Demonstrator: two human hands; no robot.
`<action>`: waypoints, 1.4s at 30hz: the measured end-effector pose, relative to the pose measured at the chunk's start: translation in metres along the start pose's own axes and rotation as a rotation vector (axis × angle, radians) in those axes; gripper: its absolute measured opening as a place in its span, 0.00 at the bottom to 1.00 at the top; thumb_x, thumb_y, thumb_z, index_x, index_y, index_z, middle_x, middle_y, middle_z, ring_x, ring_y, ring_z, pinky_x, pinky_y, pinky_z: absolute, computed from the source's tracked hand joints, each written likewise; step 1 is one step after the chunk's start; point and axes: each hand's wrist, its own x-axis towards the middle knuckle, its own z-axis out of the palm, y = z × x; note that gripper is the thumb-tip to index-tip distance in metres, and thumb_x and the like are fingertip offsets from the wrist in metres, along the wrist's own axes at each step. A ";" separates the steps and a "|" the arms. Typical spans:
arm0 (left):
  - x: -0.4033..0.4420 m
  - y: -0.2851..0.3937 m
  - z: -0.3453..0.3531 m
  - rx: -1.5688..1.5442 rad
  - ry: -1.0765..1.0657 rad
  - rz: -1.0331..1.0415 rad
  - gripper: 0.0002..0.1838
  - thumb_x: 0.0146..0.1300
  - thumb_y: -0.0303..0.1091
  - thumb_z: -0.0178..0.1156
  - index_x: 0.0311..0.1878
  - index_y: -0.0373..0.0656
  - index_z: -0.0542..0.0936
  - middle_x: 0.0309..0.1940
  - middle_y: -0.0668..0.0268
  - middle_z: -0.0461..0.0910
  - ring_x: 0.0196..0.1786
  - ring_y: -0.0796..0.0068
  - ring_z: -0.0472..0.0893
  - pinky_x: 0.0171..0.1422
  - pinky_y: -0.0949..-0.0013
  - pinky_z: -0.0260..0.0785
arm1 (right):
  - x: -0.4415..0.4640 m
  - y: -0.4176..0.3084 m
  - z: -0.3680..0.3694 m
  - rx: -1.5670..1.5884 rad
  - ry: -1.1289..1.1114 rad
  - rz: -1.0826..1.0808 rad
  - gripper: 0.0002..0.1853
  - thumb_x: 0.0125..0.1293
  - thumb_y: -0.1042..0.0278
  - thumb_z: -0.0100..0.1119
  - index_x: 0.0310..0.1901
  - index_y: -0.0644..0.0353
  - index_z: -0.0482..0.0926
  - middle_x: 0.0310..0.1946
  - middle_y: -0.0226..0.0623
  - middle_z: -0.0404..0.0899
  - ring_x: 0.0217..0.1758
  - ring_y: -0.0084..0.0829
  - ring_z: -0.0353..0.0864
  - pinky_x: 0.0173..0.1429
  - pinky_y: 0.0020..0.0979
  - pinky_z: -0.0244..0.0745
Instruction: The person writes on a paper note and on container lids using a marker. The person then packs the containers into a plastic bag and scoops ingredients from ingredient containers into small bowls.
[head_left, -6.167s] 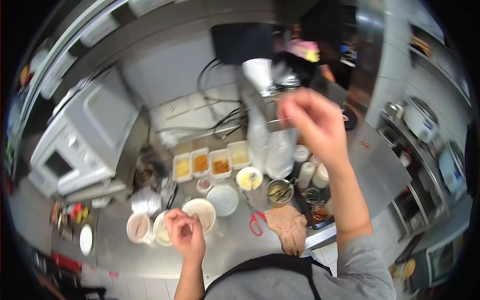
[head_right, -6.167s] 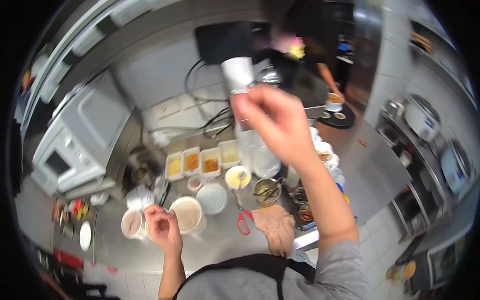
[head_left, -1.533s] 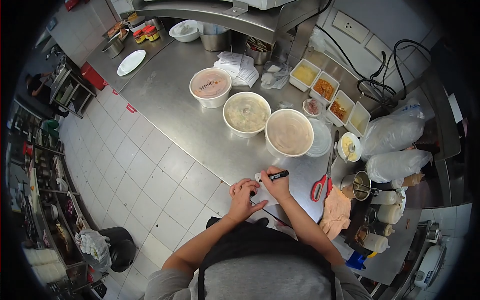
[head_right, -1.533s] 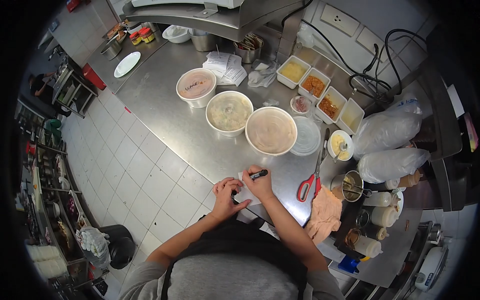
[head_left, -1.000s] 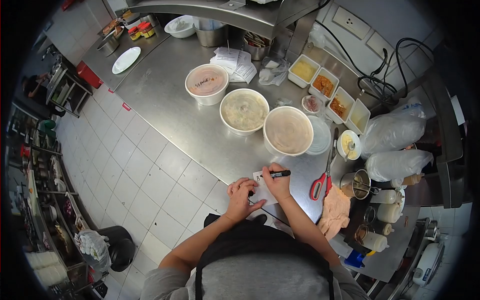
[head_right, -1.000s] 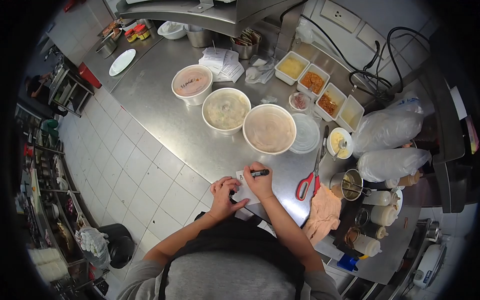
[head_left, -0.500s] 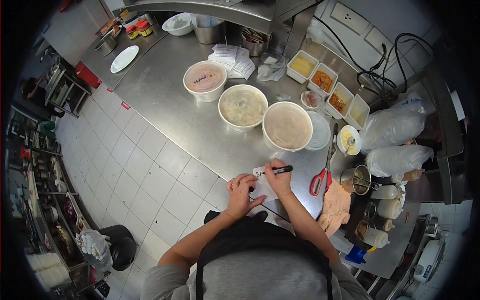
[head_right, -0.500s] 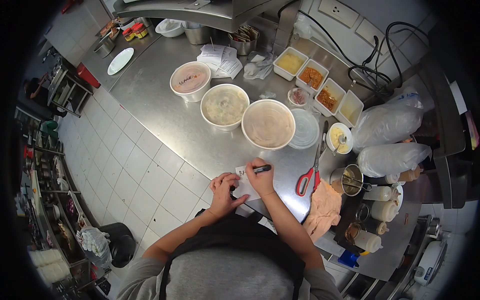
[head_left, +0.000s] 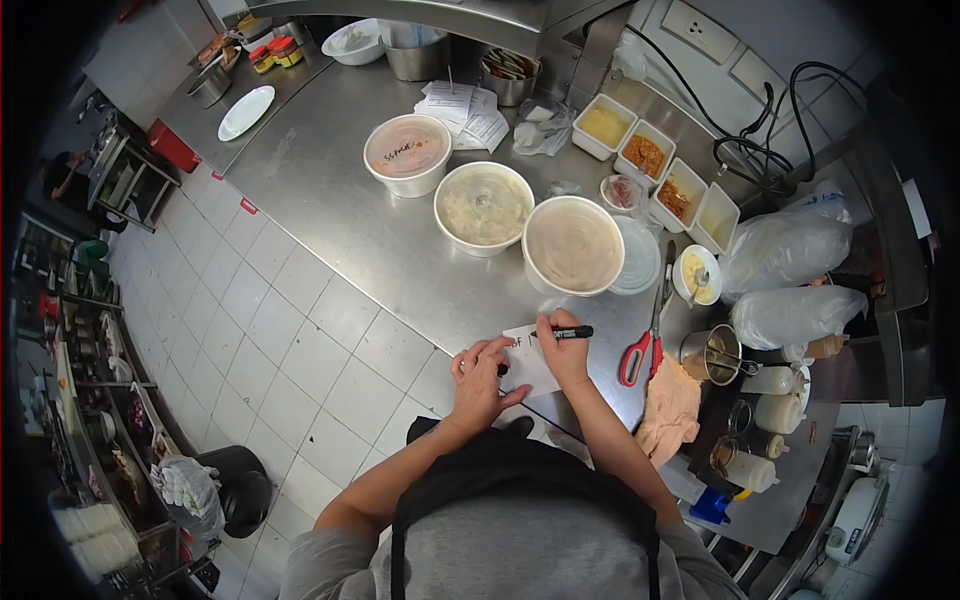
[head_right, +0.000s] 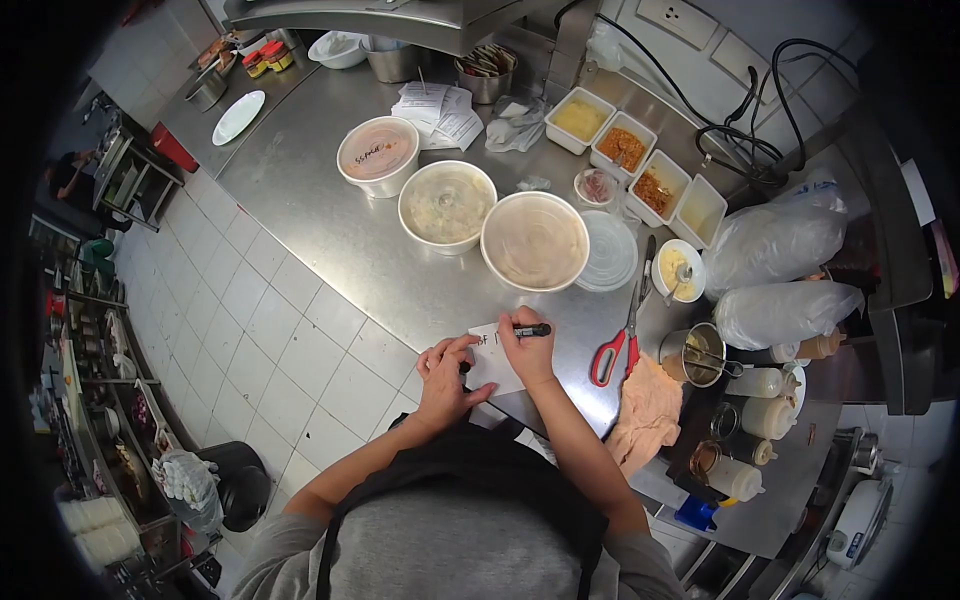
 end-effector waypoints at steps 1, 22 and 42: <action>0.000 0.000 0.000 0.003 0.002 0.003 0.31 0.38 0.38 0.74 0.43 0.45 0.65 0.58 0.69 0.69 0.59 0.59 0.66 0.61 0.51 0.46 | 0.001 0.001 -0.001 -0.021 -0.014 -0.020 0.15 0.56 0.74 0.60 0.17 0.63 0.65 0.12 0.37 0.67 0.15 0.27 0.64 0.22 0.32 0.58; 0.017 0.007 -0.012 0.181 -0.184 0.166 0.27 0.42 0.42 0.70 0.42 0.45 0.67 0.61 0.67 0.64 0.66 0.58 0.61 0.63 0.48 0.48 | 0.006 0.008 -0.012 0.319 -0.016 0.193 0.16 0.56 0.74 0.61 0.17 0.62 0.65 0.12 0.35 0.65 0.15 0.26 0.61 0.22 0.31 0.56; 0.026 0.011 -0.015 0.177 -0.256 0.170 0.28 0.40 0.41 0.70 0.44 0.44 0.67 0.60 0.67 0.65 0.67 0.62 0.61 0.63 0.49 0.50 | 0.006 0.012 -0.016 0.024 -0.045 -0.032 0.15 0.54 0.74 0.60 0.16 0.63 0.65 0.11 0.35 0.67 0.14 0.26 0.63 0.21 0.30 0.57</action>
